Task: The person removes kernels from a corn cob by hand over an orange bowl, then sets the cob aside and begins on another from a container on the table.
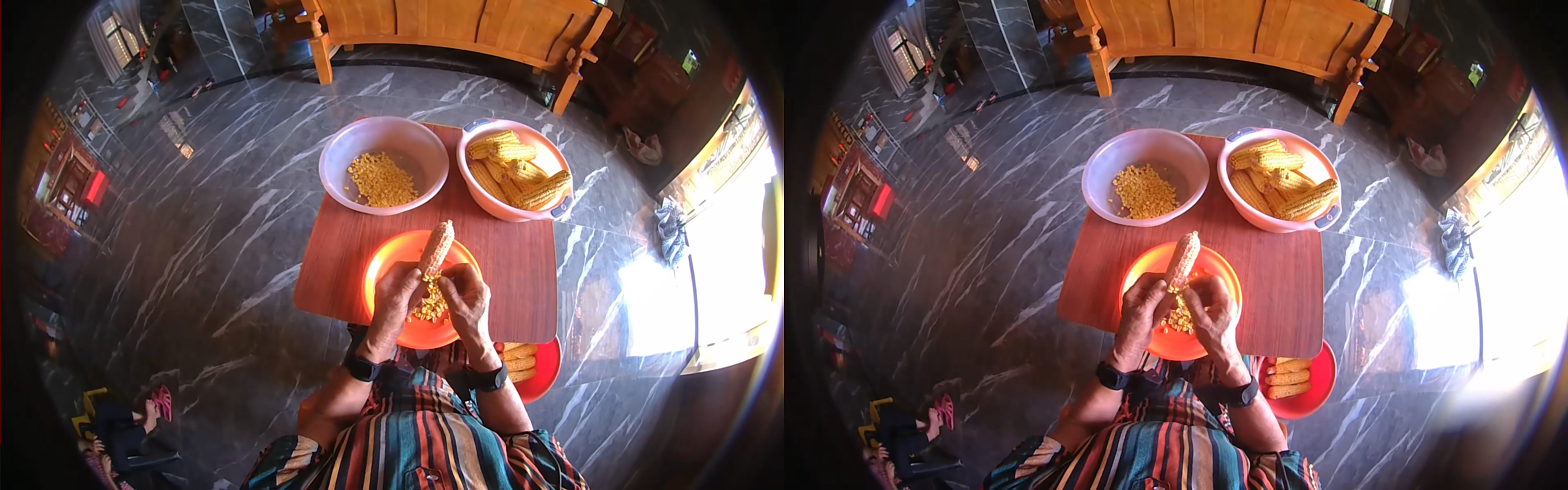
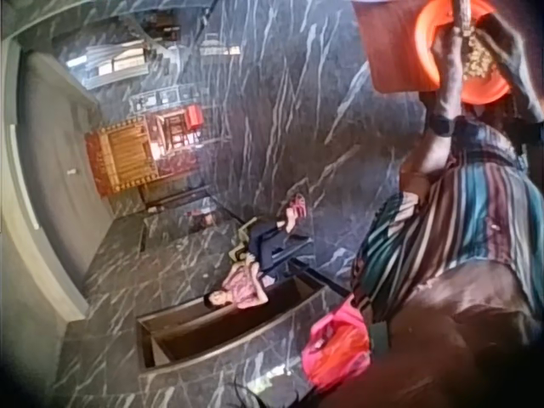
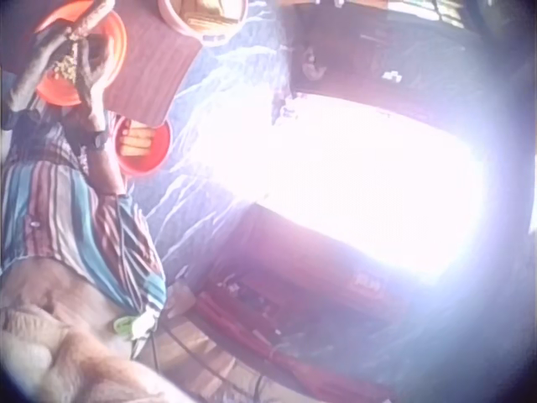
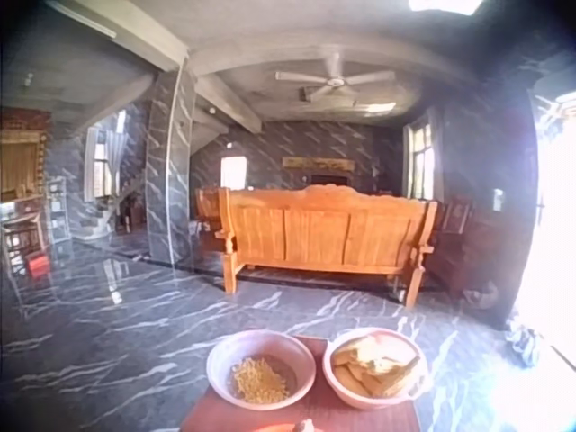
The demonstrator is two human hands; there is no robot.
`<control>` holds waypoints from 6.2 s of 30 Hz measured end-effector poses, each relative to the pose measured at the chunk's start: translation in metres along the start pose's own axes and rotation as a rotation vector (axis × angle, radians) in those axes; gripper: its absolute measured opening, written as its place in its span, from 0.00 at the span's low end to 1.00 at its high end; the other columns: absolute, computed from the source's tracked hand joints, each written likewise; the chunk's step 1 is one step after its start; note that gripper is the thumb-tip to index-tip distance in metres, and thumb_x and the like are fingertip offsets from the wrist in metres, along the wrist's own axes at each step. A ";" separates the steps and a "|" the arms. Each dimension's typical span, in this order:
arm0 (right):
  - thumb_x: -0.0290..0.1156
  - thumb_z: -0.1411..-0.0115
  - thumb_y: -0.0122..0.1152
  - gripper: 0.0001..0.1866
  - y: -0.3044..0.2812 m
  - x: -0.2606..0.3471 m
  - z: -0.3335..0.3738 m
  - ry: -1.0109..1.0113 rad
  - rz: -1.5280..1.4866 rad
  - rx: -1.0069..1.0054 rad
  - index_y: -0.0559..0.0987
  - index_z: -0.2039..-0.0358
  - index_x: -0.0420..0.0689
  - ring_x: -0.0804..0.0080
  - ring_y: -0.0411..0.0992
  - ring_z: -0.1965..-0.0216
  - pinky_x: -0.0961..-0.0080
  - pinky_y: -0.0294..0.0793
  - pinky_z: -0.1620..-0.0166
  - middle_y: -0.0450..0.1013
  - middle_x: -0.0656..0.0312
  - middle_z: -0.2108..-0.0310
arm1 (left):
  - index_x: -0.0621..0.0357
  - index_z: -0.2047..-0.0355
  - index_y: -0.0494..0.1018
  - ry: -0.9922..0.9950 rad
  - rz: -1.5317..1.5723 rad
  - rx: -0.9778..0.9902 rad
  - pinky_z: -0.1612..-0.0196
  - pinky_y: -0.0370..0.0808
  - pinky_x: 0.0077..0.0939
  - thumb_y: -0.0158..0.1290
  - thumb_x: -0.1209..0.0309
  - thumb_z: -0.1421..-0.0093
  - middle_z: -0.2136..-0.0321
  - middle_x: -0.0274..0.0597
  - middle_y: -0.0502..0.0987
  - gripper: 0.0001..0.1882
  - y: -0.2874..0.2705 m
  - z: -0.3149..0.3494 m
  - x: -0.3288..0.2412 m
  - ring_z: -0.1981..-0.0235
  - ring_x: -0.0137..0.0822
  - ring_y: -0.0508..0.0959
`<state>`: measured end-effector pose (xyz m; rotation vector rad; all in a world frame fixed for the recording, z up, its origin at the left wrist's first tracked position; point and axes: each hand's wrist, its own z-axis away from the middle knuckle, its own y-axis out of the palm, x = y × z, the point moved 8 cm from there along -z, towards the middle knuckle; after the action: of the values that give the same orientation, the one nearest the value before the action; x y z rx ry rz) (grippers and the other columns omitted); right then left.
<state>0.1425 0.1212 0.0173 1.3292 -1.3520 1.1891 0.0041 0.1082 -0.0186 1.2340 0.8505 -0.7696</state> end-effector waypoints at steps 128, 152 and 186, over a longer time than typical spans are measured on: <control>0.32 0.41 0.52 0.09 0.013 -0.037 0.011 0.330 -0.356 0.001 0.71 0.74 0.41 0.88 0.58 0.81 0.89 0.57 0.78 0.63 0.72 0.81 | 0.64 0.63 0.70 0.195 -0.316 0.038 0.70 0.68 0.12 0.50 0.69 0.40 0.74 0.32 0.72 0.09 0.005 0.004 -0.007 0.73 0.18 0.69; 0.25 0.42 0.53 0.05 0.012 -0.015 0.018 0.089 -0.251 -0.092 0.70 0.68 0.37 0.82 0.66 0.71 0.84 0.68 0.66 0.69 0.65 0.74 | 0.64 0.61 0.68 0.156 -0.220 0.023 0.70 0.68 0.13 0.47 0.70 0.38 0.70 0.32 0.73 0.09 0.010 0.010 -0.016 0.72 0.19 0.70; 0.35 0.39 0.47 0.12 0.024 -0.055 0.032 0.498 -0.614 -0.036 0.70 0.74 0.40 0.82 0.60 0.82 0.85 0.62 0.78 0.64 0.67 0.82 | 0.64 0.60 0.67 0.208 -0.191 0.087 0.74 0.68 0.13 0.46 0.69 0.38 0.71 0.35 0.73 0.10 0.020 0.016 -0.011 0.74 0.20 0.70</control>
<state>0.1222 0.0982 -0.0434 1.1911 -0.5464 0.9639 0.0183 0.0965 0.0021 1.3392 1.1266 -0.8476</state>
